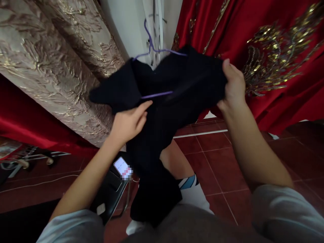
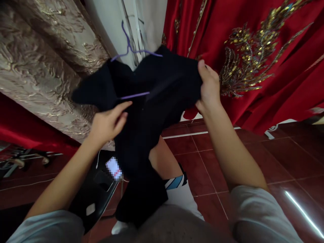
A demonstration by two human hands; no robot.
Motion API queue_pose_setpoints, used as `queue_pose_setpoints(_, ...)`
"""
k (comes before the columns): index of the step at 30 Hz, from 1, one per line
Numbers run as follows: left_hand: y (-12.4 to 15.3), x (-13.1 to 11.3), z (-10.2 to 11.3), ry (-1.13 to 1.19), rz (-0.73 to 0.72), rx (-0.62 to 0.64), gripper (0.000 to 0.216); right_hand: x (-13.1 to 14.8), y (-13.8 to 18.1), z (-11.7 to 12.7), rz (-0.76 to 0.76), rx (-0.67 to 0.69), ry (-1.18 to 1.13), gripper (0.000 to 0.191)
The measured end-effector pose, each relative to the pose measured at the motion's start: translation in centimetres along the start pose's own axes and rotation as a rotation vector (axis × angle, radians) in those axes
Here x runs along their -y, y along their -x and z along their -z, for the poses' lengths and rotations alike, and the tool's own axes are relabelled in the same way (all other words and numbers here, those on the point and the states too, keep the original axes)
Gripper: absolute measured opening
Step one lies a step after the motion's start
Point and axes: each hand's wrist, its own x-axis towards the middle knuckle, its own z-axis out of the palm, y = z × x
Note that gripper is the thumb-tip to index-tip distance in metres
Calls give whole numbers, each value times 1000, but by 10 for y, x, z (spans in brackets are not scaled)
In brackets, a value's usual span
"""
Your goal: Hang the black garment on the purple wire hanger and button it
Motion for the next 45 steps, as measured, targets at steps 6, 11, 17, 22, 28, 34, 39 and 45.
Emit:
queue_pose_setpoints(6,29,-11,-53,113,326,205,51,-23,23,38,42,-19,151,31)
queue_pose_setpoints(11,34,-20,-70,519,464,-226,36,-38,21,30,124,-199,320,29)
queue_pose_setpoints(17,26,-88,-68,823,520,-485,13,-57,127,-1,135,-177,659,28)
queue_pose_setpoints(22,21,-130,-58,1015,478,-465,17,-107,183,-25,-470,234,417,46)
queue_pose_setpoints(28,33,-118,-77,946,637,-484,27,-117,211,-15,-714,303,216,59)
queue_pose_setpoints(34,73,-127,-118,937,851,-643,29,-108,225,-14,-623,100,258,58)
queue_pose_setpoints(39,101,-138,-134,1031,750,-341,14,-99,225,-22,-552,150,284,54)
queue_pose_setpoints(45,92,-124,-130,907,721,-271,17,-85,211,-13,-571,457,309,40)
